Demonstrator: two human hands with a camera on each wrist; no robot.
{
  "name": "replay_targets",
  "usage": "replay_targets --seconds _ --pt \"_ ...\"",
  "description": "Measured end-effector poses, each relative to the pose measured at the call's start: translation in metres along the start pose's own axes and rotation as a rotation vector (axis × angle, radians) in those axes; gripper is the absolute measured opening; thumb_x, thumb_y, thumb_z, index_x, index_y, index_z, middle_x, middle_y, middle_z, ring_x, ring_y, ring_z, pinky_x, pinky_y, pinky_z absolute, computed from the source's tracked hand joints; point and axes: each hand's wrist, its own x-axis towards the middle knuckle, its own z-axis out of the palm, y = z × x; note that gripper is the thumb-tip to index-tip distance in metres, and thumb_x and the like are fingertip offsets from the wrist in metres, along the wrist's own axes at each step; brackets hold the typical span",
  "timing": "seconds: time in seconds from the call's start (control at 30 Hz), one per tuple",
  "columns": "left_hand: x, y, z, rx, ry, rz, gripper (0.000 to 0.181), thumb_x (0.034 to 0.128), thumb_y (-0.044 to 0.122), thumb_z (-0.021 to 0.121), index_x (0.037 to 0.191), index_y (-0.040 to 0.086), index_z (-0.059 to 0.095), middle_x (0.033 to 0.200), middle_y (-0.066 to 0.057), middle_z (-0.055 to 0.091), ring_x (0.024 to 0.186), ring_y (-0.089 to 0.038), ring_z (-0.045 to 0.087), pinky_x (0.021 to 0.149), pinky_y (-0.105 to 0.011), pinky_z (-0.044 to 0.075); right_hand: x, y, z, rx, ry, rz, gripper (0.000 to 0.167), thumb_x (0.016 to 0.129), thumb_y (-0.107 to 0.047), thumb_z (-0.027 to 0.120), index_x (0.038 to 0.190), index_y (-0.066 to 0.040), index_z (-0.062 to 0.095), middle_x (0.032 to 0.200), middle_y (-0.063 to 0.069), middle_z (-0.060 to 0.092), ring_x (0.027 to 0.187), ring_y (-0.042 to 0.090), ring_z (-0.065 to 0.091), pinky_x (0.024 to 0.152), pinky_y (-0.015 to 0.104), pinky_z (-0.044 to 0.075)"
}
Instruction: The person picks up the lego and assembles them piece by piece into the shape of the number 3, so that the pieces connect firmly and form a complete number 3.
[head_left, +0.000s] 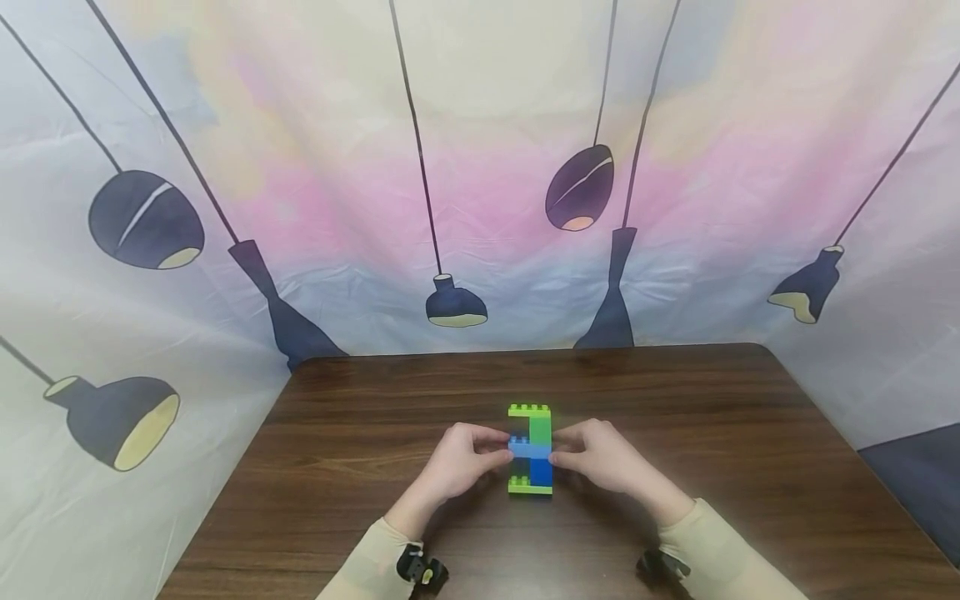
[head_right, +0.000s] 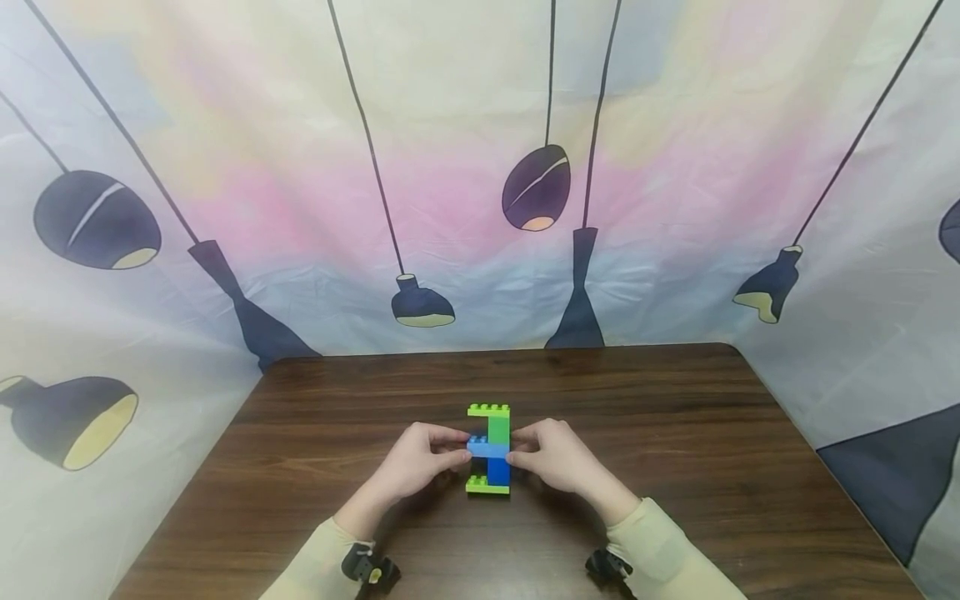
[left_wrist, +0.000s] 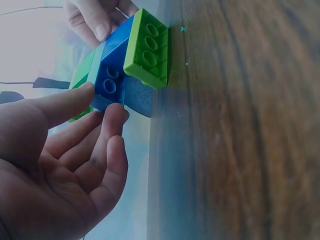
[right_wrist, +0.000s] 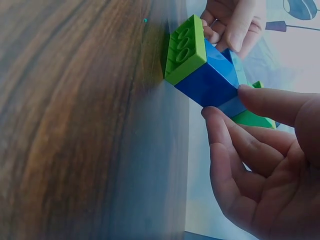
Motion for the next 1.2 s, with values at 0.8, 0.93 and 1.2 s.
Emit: replay_targets --seconds 0.8,0.93,1.2 --pt "-0.0022 -0.0005 0.0015 0.026 -0.056 -0.051 0.033 0.0975 0.021 0.081 0.123 0.001 0.076 0.103 -0.005 0.08 0.081 -0.016 0.074 0.071 -0.035 0.057 -0.0002 0.0016 0.0098 -0.01 0.007 -0.032 0.043 0.093 -0.017 0.085 0.129 0.004 0.073 0.099 0.003 0.079 0.09 0.016 0.074 0.08 0.043 0.061" --pt "-0.002 -0.001 0.0016 0.031 -0.084 -0.042 0.04 0.0992 0.023 0.079 0.132 0.0 0.073 0.106 -0.003 0.079 0.082 -0.015 0.073 0.072 -0.034 0.055 0.0002 0.003 0.0096 -0.016 0.008 -0.044 0.044 0.093 -0.016 0.084 0.13 0.004 0.072 0.099 0.003 0.079 0.088 0.016 0.072 0.076 0.04 0.06" --pt "-0.0016 -0.0021 0.0037 0.026 -0.092 -0.041 0.042 0.1011 0.023 0.076 0.136 0.001 0.071 0.101 0.002 0.079 0.08 -0.015 0.071 0.064 -0.031 0.05 -0.0006 0.0045 0.01 -0.009 0.011 -0.015 0.047 0.093 -0.018 0.084 0.131 0.005 0.07 0.101 0.004 0.078 0.089 0.017 0.071 0.075 0.04 0.06"
